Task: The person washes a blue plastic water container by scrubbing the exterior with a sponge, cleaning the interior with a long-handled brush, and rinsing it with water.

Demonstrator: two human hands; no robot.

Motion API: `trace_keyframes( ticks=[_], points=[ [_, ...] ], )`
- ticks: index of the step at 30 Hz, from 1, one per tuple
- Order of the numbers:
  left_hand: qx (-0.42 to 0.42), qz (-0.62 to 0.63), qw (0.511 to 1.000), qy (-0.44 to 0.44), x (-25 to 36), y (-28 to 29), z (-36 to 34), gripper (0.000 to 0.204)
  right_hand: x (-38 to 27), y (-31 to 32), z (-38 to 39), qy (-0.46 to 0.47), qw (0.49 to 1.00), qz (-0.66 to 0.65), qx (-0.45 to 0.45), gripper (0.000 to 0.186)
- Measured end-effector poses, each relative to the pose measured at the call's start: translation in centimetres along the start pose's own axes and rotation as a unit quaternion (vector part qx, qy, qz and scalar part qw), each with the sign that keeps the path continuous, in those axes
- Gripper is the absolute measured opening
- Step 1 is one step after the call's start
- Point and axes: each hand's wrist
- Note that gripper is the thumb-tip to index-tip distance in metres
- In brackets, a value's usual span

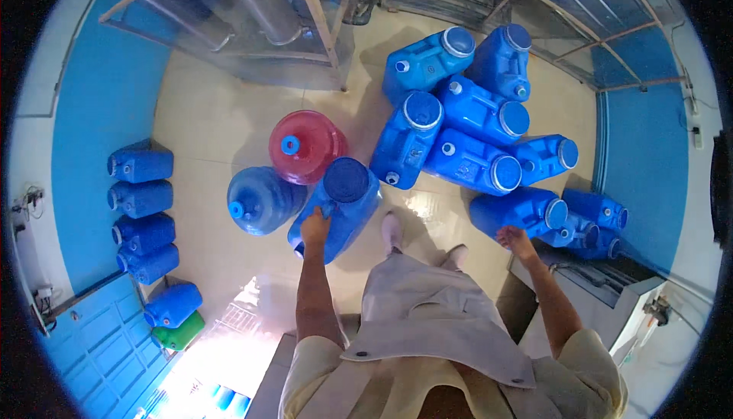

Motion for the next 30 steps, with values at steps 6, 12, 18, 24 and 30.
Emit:
trace_keyframes(
  ticks=[6,12,18,24,30],
  points=[
    [0.039,-0.029,0.999,-0.001,-2.2,-5.4,-5.1,0.039,0.6,-5.0,-2.2,-0.053,0.997,0.009,-0.063,0.02],
    [0.126,-0.017,0.991,0.04,-1.8,-6.9,-11.6,0.034,0.5,-7.1,-3.2,-0.1,0.991,0.025,-0.082,0.02],
    [0.198,0.018,0.979,0.043,1.6,-4.7,-20.7,0.036,0.0,-6.8,-3.1,-0.099,0.993,0.004,-0.064,0.02],
    [0.213,0.03,0.975,0.055,6.0,-0.4,-27.0,0.038,-0.7,-3.8,-2.1,-0.066,0.997,0.039,0.01,0.026],
    [0.326,-0.09,0.941,-0.024,13.5,0.2,-27.9,0.044,1.3,-2.9,-2.4,-0.041,0.995,0.003,0.095,0.028]
  ],
)
Point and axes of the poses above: each hand's wrist, its own z-axis away from the middle knuckle, its own y-axis out of the back of the hand, x = y × z, and after that the axes turned 4 degrees about -y, right-handed
